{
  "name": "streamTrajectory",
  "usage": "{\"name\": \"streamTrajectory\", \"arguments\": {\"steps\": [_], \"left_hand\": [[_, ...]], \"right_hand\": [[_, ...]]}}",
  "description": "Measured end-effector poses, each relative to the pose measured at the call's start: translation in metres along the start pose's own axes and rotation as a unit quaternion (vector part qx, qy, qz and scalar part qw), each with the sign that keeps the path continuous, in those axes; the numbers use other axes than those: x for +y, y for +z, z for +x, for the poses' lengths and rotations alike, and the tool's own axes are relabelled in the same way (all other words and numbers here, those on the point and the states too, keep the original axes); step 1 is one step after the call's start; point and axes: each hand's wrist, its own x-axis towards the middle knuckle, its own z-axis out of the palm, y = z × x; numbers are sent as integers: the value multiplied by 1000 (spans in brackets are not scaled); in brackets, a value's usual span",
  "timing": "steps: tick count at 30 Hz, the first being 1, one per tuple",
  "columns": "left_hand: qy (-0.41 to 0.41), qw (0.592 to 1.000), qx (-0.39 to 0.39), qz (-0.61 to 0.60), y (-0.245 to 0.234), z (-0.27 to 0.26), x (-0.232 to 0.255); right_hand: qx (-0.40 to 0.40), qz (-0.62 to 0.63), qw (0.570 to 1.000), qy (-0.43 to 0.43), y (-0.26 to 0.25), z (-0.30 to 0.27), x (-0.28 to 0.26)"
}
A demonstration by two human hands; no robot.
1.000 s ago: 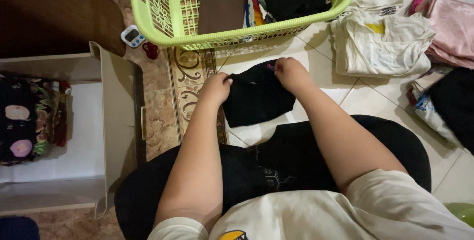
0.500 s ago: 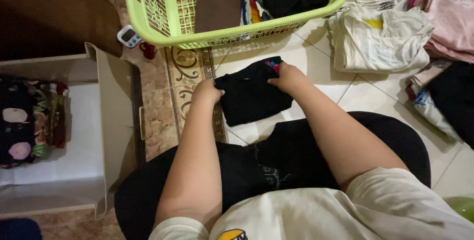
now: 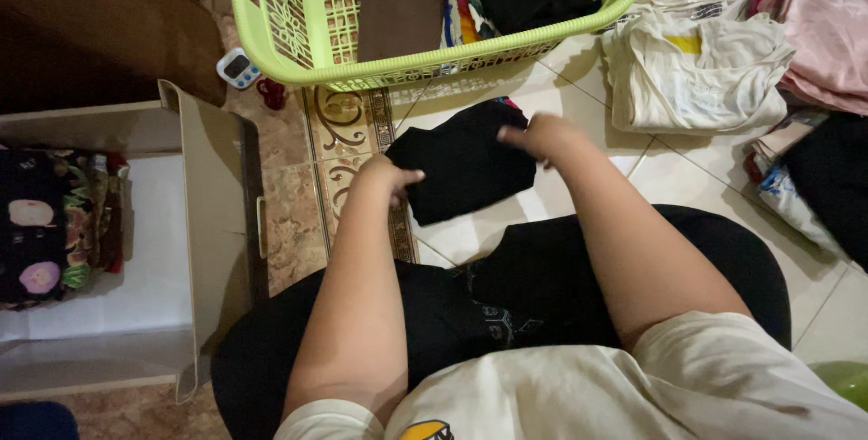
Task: The person folds clothes by hand, placing the folded items into a drawer and onto the floor.
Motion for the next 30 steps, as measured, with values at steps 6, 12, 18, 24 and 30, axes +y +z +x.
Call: {"name": "streamTrajectory", "arguments": {"steps": [6,12,18,24,30], "left_hand": [[31,999,28,35,13,39,-10],[-27,999,7,44,14,23,-6],[-7,997,-71,0,40,51,-8],[91,994,-49,-22,59,110,-29],[94,982,17,-164,53,94,-24]], "right_hand": [[33,79,995,-48,19,24,8],[22,56,998,13,9,18,10],[59,99,990,-81,28,23,2],[21,194,975,-109,30,17,-2],[-58,420,901,-93,33,17,-10]]}}
